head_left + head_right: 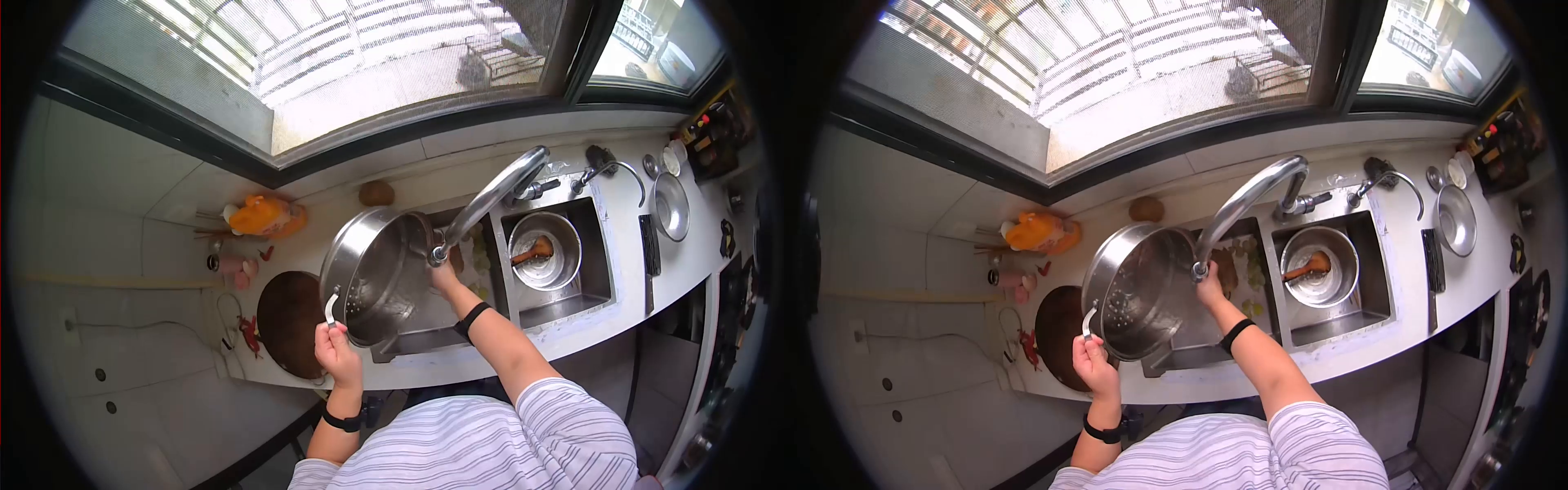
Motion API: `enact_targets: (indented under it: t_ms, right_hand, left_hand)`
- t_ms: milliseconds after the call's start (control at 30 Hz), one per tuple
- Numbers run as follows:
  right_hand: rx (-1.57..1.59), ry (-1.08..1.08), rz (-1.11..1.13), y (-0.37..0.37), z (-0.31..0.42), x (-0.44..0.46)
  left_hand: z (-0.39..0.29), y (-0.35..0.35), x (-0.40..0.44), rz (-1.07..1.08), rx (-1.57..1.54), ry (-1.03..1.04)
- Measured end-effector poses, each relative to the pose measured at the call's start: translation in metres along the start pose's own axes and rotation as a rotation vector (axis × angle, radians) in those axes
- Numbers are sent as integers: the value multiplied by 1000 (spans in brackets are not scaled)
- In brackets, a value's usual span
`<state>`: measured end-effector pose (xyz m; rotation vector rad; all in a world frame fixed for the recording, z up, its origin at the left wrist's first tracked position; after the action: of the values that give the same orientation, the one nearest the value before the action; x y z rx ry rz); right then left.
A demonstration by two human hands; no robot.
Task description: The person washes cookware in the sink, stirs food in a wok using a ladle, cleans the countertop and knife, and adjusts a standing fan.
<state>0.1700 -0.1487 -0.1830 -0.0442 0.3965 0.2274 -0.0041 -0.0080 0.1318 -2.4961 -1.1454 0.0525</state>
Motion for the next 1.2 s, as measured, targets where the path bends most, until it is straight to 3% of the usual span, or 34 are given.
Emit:
enact_targets:
  t_ms: [33,100,200,333,400,467,533,633,767,833,867,933,967,1000,1067,1133,1200]
  right_hand:
    - [4,11,2,2,12,-10]
    - [446,436,308,25,55,-36]
    - [723,436,356,48,86,-38]
    - [662,517,365,82,98,-57]
    - [592,522,518,106,86,-76]
    - [674,573,665,128,77,-103]
    - [732,608,818,147,84,-134]
    - [753,586,983,164,115,-162]
    - [707,475,1008,154,155,-170]
    - [660,414,914,142,167,-166]
    - [634,390,836,134,172,-165]
    - [619,359,706,124,178,-167]
    - [615,282,661,118,183,-167]
    - [611,206,610,112,189,-168]
    - [434,55,565,103,204,-178]
    - [429,-119,692,97,228,-197]
    - [99,-437,813,73,250,-210]
  left_hand:
    - [-4,-5,-9,-9,12,12]
    - [-13,-11,-27,8,89,87]
    - [-28,-16,-48,35,172,204]
    - [-28,-19,-73,141,164,243]
    - [-41,-16,-79,141,275,461]
    - [-47,-16,-80,145,274,514]
    - [-64,-10,-82,177,332,704]
    - [-77,-3,-84,267,346,764]
    - [-80,-14,-100,314,388,864]
    - [-75,-31,-100,164,286,643]
    - [-79,-44,-96,-100,431,742]
    - [-89,-75,-78,-355,550,523]
    - [-82,-94,-67,-441,420,394]
    - [-87,-108,-56,-397,293,296]
    - [-28,-137,-37,-202,-337,-219]
    - [20,-160,-29,-124,-587,-428]
    - [70,-183,-30,-132,-818,-581]
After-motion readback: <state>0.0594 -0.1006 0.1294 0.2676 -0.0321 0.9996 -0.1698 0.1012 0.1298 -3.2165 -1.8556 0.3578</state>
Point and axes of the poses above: each hand's wrist, its own x-axis towards the middle knuckle, its own y-axis out of the palm, z = x × y, the point moved 5 cm from there along x, towards the middle knuckle, and after that the axes turned 5 degrees about x, right-handed, at the moved point
